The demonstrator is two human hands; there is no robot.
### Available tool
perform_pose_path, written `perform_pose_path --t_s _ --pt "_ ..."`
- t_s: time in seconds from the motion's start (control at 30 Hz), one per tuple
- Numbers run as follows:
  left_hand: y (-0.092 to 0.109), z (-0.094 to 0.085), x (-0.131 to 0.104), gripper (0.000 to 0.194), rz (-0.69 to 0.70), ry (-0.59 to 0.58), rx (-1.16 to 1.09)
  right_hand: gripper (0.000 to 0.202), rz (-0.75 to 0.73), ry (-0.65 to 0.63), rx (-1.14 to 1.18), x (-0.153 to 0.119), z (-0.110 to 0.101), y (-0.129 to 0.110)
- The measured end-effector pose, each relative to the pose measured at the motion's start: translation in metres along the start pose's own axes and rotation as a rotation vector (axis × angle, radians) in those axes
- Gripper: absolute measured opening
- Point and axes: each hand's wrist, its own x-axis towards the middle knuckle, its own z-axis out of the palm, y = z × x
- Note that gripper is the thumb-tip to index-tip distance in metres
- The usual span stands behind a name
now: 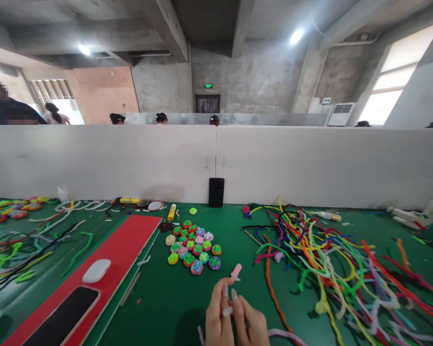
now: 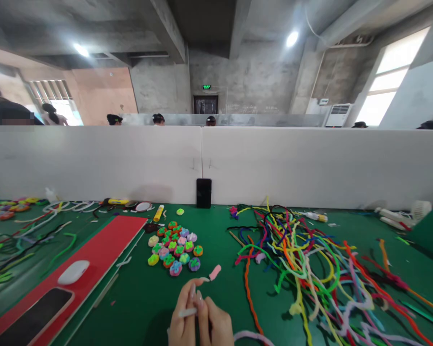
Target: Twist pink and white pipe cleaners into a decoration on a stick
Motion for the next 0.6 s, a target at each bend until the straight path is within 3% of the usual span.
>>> perform_pose_path --t_s 0.4,0.6 --pt "0.001 -0.002 -0.002 0.038 -0.001 -0.007 0.077 0.041 0.032 -0.066 0.002 -0.001 -0.002 -0.002" --pt "-0.004 -0.003 0.004 0.039 0.036 -0.029 0.167 0.048 -0.039 -0.046 -0.035 -0.002 0.004 0.013"
